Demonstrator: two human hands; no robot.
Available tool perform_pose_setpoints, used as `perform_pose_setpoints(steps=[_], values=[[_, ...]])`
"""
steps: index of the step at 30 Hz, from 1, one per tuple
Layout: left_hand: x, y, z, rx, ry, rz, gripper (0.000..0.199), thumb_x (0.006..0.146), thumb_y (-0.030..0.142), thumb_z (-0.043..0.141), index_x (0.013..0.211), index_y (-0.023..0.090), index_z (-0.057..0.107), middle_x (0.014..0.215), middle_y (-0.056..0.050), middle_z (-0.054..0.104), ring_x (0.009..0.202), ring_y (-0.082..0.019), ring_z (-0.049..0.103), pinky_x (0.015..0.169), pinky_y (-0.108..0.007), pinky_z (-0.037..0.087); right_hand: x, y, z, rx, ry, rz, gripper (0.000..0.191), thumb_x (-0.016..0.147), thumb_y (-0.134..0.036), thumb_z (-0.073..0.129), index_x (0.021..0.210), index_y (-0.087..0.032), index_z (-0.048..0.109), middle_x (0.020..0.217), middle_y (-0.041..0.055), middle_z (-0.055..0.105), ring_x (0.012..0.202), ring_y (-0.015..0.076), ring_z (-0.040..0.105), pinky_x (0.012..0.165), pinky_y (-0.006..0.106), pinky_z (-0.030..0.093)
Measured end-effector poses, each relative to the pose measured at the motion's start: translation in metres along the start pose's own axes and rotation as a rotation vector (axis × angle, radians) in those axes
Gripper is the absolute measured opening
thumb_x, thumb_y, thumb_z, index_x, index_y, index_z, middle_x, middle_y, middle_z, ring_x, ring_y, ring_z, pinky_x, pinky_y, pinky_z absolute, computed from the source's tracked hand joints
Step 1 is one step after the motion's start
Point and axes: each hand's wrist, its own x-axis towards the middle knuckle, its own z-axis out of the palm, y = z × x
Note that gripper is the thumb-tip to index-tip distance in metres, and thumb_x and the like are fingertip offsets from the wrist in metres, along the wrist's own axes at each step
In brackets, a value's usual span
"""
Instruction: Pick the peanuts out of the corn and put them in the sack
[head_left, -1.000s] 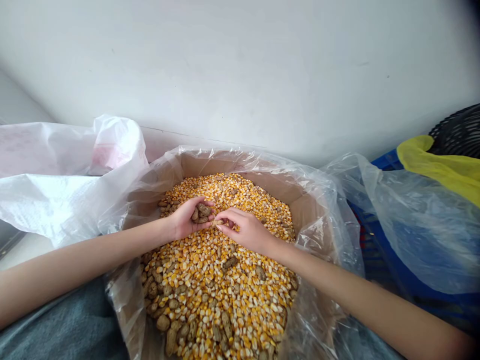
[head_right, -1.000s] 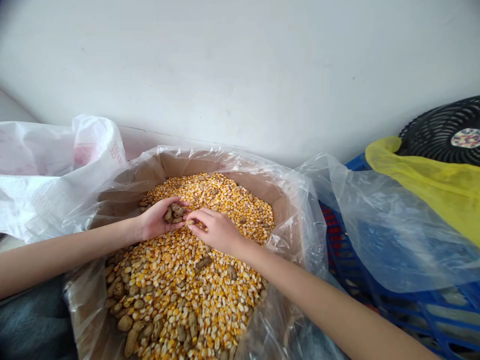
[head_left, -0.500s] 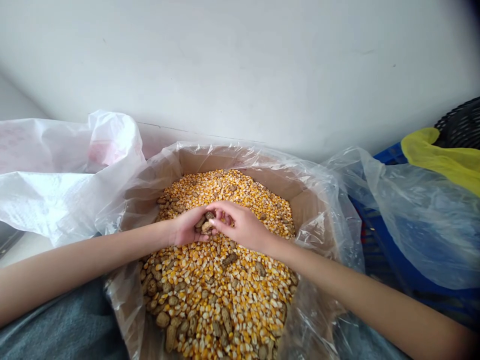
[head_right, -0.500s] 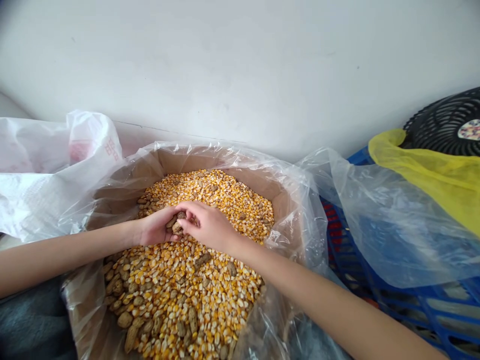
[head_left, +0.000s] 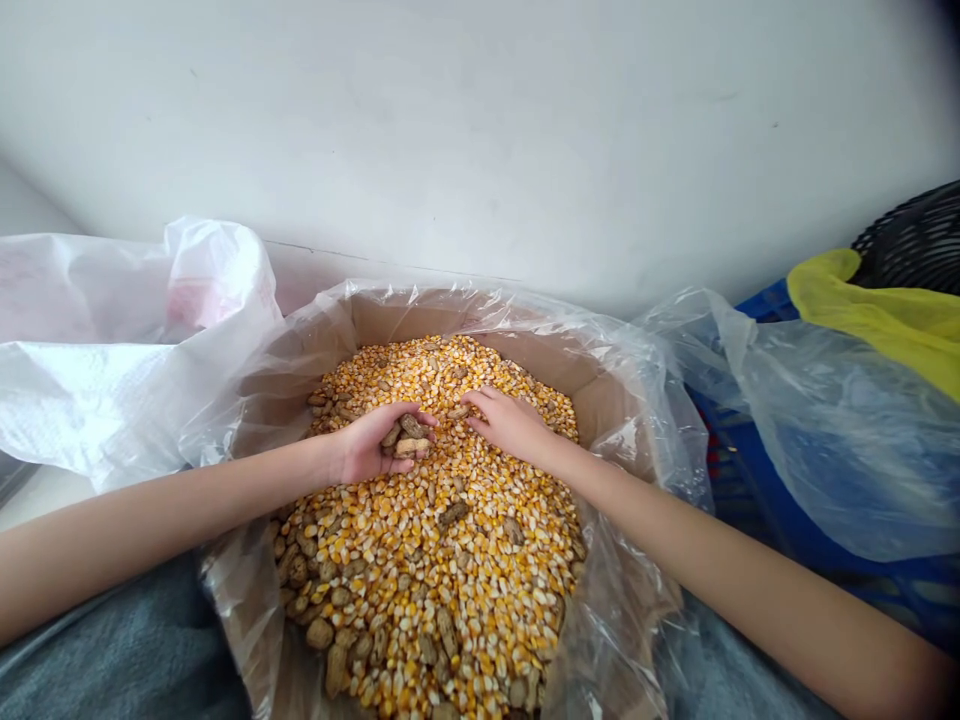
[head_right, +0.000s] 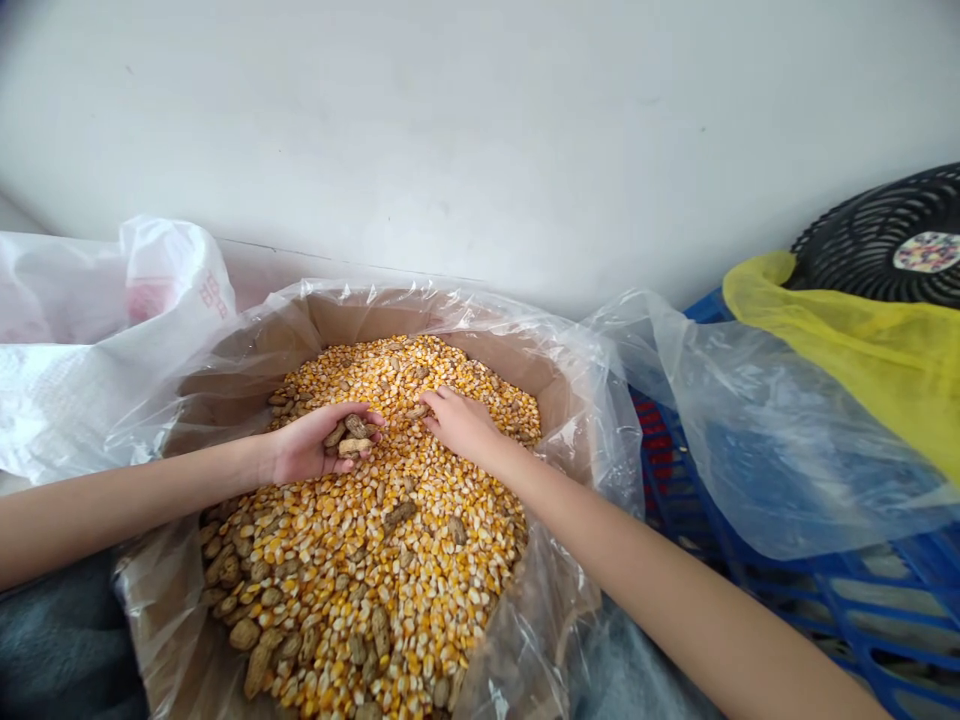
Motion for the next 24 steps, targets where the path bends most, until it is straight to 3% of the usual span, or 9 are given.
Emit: perform_pose_setpoints(steps=[5, 11, 17, 21, 24], values=[[0.0, 0.0, 0.001, 0.001, 0.011, -0.001, 0.017, 0.07, 0.029, 0.048, 0.076, 0.015, 0.056, 0.066, -0.002, 0.058, 0.051, -0.008, 0.053, 0.041, -0.016, 0.04, 0.0, -0.003, -0.011, -0.051, -0.008, -0.025, 0.024, 0.082, -0.031, 0.034, 0.092, -0.024, 0.054, 0.091, 0.0015, 0.056, 0.079, 0.0154, 0.054, 0.065, 0.025, 0.038], [0.001, 0.001, 0.0, 0.001, 0.015, -0.002, 0.017, 0.07, 0.028, 0.048, 0.077, 0.015, 0.057, 0.066, -0.001, 0.058, 0.051, -0.008, 0.053, 0.041, -0.017, 0.041, 0.0, 0.0, -0.012, 0.026, 0.018, -0.121, 0.031, 0.08, -0.028, 0.04, 0.111, -0.026, 0.043, 0.103, 0.002, 0.052, 0.088, 0.0153, 0.052, 0.072, 0.025, 0.038], [-0.001, 0.002, 0.002, -0.005, 0.037, 0.005, 0.016, 0.07, 0.027, 0.049, 0.077, 0.015, 0.057, 0.067, -0.001, 0.058, 0.051, -0.008, 0.053, 0.04, -0.017, 0.04, 0.004, -0.001, -0.003, -0.012, -0.009, -0.073, 0.02, 0.079, -0.024, 0.042, 0.095, -0.022, 0.052, 0.092, 0.002, 0.057, 0.082, 0.0154, 0.053, 0.066, 0.024, 0.038], [0.0, 0.001, 0.001, -0.003, 0.033, 0.012, 0.017, 0.071, 0.027, 0.048, 0.077, 0.015, 0.057, 0.068, -0.001, 0.058, 0.051, -0.008, 0.054, 0.04, -0.018, 0.041, 0.001, -0.006, -0.017, 0.09, 0.126, -0.06, 0.017, 0.08, -0.028, 0.041, 0.093, -0.021, 0.051, 0.09, 0.0007, 0.057, 0.074, 0.0132, 0.053, 0.064, 0.024, 0.037], [0.002, 0.0, 0.0, 0.002, 0.021, 0.019, 0.017, 0.072, 0.028, 0.047, 0.078, 0.016, 0.057, 0.068, -0.001, 0.058, 0.052, -0.009, 0.054, 0.041, -0.018, 0.042, -0.004, -0.021, -0.035, 0.225, 0.257, -0.163, 0.018, 0.081, -0.027, 0.04, 0.096, -0.022, 0.049, 0.095, -0.0001, 0.055, 0.072, 0.01, 0.052, 0.065, 0.022, 0.037]])
